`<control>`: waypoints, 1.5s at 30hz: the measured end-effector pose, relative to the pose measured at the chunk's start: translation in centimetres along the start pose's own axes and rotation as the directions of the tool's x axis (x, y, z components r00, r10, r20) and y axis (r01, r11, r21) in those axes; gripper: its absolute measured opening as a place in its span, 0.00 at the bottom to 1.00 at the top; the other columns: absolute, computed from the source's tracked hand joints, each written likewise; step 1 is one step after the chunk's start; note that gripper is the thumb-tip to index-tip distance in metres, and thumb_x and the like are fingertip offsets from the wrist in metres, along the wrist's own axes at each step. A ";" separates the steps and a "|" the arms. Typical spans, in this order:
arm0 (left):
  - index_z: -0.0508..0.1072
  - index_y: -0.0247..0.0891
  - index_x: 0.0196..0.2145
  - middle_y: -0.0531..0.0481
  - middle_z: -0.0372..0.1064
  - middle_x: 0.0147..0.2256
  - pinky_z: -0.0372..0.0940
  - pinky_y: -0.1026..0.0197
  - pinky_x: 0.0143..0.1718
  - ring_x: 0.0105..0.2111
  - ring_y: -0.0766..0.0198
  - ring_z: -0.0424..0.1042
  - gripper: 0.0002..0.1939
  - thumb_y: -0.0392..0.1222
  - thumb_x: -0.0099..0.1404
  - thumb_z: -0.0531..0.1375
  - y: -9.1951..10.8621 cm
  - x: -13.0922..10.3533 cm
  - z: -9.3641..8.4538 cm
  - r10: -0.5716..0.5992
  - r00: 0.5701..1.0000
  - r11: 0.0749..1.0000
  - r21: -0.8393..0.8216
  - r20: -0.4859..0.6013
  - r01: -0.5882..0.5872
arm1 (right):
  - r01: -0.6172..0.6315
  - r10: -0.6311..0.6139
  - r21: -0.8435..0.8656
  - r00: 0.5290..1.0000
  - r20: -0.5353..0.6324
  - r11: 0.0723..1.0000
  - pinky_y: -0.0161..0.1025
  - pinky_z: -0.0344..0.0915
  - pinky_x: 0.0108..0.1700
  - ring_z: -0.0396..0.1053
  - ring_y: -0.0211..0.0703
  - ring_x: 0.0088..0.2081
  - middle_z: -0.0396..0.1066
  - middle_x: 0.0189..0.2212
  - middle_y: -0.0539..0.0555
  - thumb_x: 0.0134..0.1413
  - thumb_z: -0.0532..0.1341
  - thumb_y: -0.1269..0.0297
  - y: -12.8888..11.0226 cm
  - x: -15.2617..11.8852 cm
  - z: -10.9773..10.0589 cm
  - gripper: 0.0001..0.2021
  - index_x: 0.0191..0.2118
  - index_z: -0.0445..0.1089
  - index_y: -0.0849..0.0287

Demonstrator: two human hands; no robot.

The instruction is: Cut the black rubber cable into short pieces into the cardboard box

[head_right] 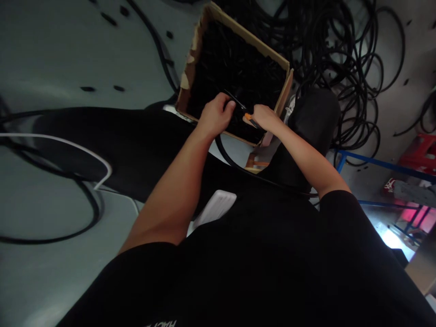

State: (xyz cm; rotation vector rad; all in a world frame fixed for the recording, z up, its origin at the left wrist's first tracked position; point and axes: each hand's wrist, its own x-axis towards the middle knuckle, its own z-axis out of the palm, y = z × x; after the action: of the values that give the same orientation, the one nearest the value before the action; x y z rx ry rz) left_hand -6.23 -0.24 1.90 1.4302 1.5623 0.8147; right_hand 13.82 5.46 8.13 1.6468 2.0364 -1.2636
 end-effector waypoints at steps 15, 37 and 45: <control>0.74 0.47 0.43 0.36 0.80 0.40 0.77 0.33 0.64 0.52 0.38 0.82 0.24 0.70 0.78 0.60 -3.7 1.4 0.8 -0.143 0.990 0.988 -0.061 0.018 0.144 | -0.062 0.067 -0.112 0.997 0.042 0.992 0.41 0.67 0.43 0.76 0.49 0.40 0.65 0.28 0.52 0.71 0.70 0.61 -1.0 -0.8 -0.6 0.25 0.26 0.57 0.50; 0.70 0.42 0.43 0.44 0.84 0.42 0.80 0.56 0.44 0.40 0.56 0.85 0.13 0.35 0.74 0.72 2.9 -0.3 -1.2 -0.350 0.912 0.789 -0.457 0.212 0.410 | 0.223 -0.235 0.090 0.957 0.170 0.971 0.37 0.62 0.42 0.66 0.41 0.38 0.70 0.36 0.47 0.60 0.70 0.72 2.1 0.1 -1.5 0.12 0.42 0.67 0.55; 0.72 0.42 0.41 0.43 0.85 0.40 0.77 0.56 0.40 0.36 0.57 0.82 0.11 0.37 0.73 0.72 1.8 0.1 -0.3 -0.293 0.944 0.819 -0.470 0.151 0.329 | 0.099 -0.110 0.131 0.991 0.077 0.986 0.39 0.63 0.42 0.68 0.42 0.38 0.70 0.34 0.49 0.69 0.70 0.63 0.2 -0.3 -1.0 0.12 0.36 0.67 0.54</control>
State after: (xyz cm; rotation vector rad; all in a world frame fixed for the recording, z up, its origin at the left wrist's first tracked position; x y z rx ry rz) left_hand -5.73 0.13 3.60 0.7988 1.3562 0.8688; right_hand 14.44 6.01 8.82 1.5280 2.0543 -1.5007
